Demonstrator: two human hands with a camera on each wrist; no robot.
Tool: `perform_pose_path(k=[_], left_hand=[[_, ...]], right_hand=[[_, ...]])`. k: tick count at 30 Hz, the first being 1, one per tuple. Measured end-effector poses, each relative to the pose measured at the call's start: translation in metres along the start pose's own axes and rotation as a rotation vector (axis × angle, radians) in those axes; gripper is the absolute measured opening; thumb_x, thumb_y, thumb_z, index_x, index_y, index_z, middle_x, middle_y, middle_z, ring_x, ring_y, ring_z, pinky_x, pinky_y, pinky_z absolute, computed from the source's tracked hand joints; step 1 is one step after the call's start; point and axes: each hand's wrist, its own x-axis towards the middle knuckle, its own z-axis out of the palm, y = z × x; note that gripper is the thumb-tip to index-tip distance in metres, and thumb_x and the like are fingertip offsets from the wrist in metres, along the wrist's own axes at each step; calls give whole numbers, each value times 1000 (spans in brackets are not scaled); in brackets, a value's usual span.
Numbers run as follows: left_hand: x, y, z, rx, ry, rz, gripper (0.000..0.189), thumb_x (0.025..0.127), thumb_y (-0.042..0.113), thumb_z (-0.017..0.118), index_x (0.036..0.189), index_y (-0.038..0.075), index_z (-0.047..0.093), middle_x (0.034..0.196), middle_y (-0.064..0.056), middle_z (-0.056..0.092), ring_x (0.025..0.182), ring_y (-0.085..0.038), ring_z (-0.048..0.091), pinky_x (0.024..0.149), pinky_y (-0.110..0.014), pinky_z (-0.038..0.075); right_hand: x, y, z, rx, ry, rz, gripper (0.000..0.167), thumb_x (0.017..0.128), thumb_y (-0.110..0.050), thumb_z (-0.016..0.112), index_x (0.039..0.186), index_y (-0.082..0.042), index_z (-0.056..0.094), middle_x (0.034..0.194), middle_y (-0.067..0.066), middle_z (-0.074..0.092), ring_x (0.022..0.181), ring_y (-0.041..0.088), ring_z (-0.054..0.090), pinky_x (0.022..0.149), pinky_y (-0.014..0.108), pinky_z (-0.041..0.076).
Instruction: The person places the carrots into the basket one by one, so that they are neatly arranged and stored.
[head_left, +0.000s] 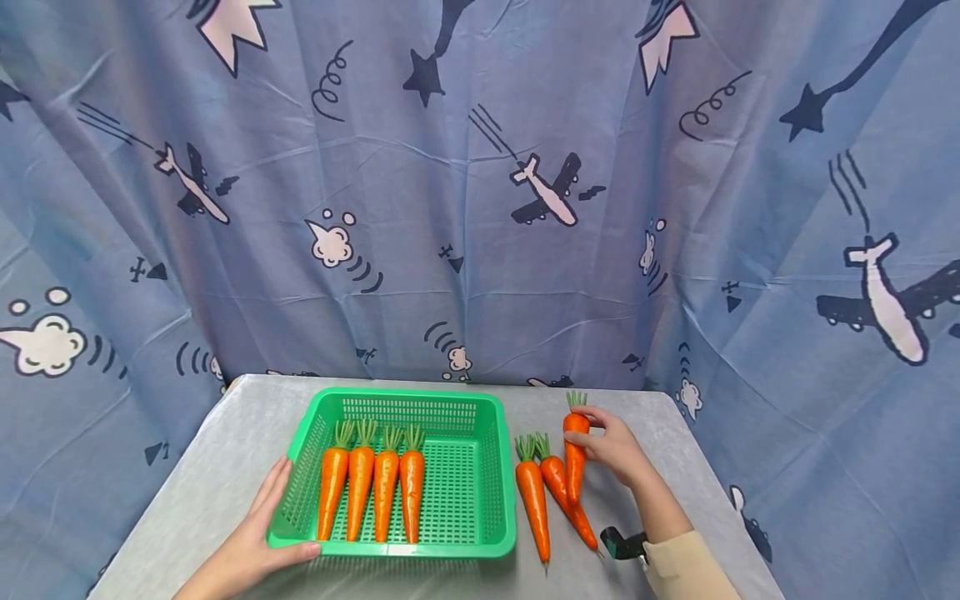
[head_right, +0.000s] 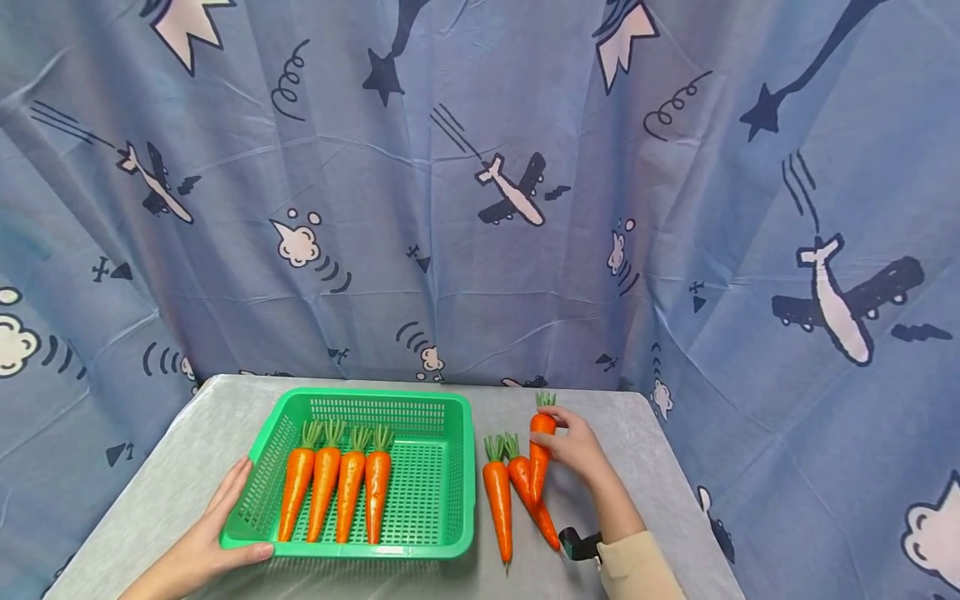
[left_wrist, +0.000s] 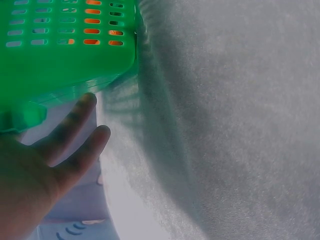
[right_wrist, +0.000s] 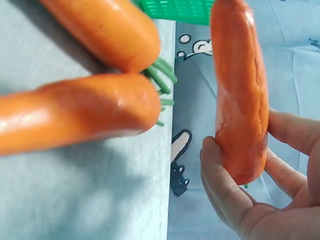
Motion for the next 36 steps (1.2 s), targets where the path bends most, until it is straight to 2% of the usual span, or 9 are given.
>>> perform_pose_path(k=[4, 10, 18, 25, 36], left_hand=[[0, 0, 0, 1, 2, 1, 118, 83, 26, 82, 164, 19, -3, 169, -15, -6, 129, 28, -6, 100, -78, 30], [0, 0, 0, -3, 2, 4, 118, 82, 25, 83, 164, 18, -3, 169, -14, -6, 130, 27, -5, 100, -78, 29], [0, 2, -1, -19, -7, -12, 117, 84, 24, 81, 164, 19, -3, 169, -18, -6, 129, 27, -5, 101, -78, 28], [0, 0, 3, -6, 12, 18, 119, 81, 25, 83, 164, 16, -2, 169, -16, -5, 129, 29, -3, 101, -77, 29], [1, -2, 1, 1, 4, 10, 118, 82, 26, 83, 164, 18, -2, 169, -17, -5, 127, 30, -5, 100, -78, 29]], right_hand=[[3, -4, 4, 33, -11, -18, 57, 91, -18, 76, 142, -5, 55, 143, 30, 46, 105, 30, 61, 78, 40, 60], [3, -13, 9, 47, -16, -34, 57, 92, -19, 75, 144, -6, 54, 145, 29, 45, 113, 33, 59, 81, 42, 60], [5, -28, 18, 89, -40, -42, 54, 93, -11, 72, 143, -1, 53, 145, 32, 44, 111, 36, 60, 85, 48, 59], [6, -31, 23, 73, -39, -80, 56, 93, -20, 74, 144, -8, 54, 144, 27, 47, 112, 34, 60, 82, 42, 60], [5, -42, 26, 112, -80, -114, 60, 92, -21, 75, 146, -6, 52, 146, 28, 46, 107, 29, 62, 81, 41, 60]])
